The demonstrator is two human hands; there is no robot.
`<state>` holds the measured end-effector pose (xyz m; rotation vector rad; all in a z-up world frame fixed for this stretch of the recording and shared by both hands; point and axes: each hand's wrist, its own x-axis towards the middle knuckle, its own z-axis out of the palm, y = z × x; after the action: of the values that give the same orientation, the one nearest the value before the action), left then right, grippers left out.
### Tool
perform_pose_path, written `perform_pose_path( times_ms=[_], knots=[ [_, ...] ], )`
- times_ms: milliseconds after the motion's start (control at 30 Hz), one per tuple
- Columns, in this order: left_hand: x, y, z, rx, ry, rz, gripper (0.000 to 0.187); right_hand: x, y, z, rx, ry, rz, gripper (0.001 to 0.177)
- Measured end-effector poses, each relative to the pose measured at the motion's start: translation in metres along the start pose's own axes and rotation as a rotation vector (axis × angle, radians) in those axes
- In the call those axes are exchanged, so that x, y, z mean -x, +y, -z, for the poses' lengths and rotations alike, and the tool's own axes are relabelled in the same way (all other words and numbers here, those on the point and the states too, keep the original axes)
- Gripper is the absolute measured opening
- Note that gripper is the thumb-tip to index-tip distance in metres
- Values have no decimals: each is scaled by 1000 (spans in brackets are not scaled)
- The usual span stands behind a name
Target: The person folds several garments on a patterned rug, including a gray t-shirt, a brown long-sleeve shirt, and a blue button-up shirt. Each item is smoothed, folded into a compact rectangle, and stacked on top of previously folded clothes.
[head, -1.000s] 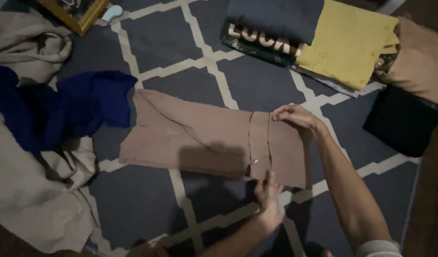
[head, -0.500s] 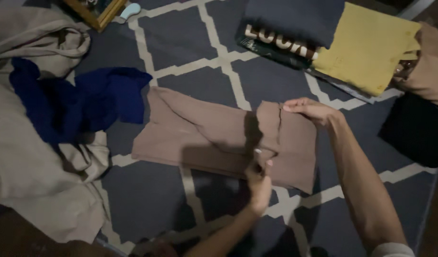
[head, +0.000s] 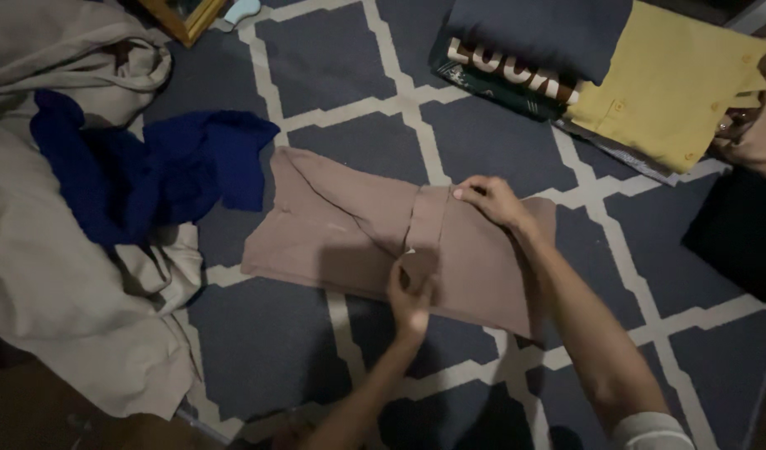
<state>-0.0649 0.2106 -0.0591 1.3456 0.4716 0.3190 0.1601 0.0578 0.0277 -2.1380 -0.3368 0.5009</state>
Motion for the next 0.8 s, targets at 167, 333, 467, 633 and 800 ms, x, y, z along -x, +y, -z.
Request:
perform_pose_path(
  times_ms=[167,333,467,633,800],
  knots=[
    [19,49,-10,-28,36,-55,84,2,-7,-13,56,63,61,36],
    [31,66,-10,-82,50,-24,84,-1,-10,-15,-9,4,30,38],
    [26,64,-15,-215,71,-91,93,-2,-18,-14,151,42,91,40],
    [26,76,-25,-170,163,-31,95,-6,-26,-18,82,27,17,42],
    [-12,127,5,-32,98,-220,88,-42,-57,-18,-158,-93,142,47]
  ],
)
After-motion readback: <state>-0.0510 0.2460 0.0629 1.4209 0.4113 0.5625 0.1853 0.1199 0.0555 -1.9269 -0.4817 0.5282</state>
